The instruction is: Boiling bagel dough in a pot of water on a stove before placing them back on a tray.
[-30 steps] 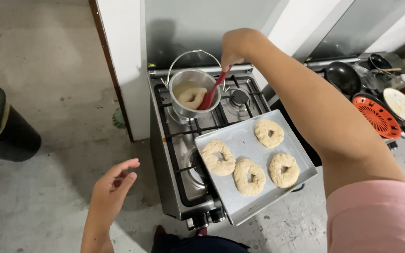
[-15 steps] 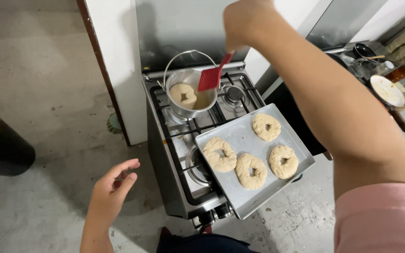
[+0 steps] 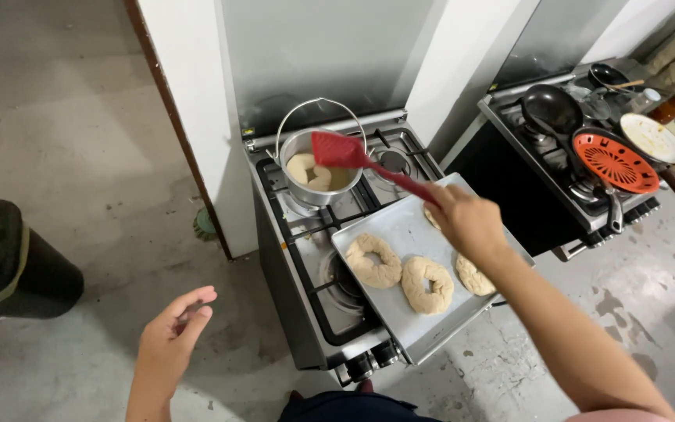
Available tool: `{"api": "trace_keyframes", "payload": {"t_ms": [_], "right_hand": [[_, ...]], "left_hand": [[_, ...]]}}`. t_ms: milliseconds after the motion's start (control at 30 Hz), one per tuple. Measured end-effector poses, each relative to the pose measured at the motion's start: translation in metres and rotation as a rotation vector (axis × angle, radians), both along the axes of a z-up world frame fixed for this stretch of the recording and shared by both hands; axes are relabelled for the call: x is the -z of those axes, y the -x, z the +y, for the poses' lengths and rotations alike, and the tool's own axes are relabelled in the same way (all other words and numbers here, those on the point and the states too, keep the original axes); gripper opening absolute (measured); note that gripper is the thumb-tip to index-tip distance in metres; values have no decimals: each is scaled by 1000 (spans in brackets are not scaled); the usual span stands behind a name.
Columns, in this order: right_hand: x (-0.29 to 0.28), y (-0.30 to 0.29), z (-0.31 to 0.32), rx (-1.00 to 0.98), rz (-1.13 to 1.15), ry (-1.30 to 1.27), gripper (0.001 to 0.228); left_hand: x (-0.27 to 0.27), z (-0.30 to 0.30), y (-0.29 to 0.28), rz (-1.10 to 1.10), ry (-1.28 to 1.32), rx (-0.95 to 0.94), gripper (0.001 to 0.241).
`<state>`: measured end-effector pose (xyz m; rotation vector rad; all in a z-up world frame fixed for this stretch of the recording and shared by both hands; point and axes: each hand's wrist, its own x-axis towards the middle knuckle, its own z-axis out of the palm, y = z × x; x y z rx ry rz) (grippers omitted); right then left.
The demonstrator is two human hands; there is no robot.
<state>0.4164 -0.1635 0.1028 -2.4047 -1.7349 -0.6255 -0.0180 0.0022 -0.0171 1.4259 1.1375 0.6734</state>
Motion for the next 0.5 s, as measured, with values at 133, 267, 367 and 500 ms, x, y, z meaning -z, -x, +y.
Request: {"api": "trace_keyframes", "payload": {"t_ms": [133,267,367,500], "right_hand": [[36,13,-8,2,96,-72,34],[41,17,-14,6,214,-213,33],[42,21,-23,19,278,-233,32],[44,15,-27,40,365,-270,32]], "left_hand": [[3,3,-16,0,44,38,35],[5,0,-28,-100,-58,125,35],[14,-7,-32,-124,-96,156,35],[0,-19,-39,-102,-58,143,35]]}}
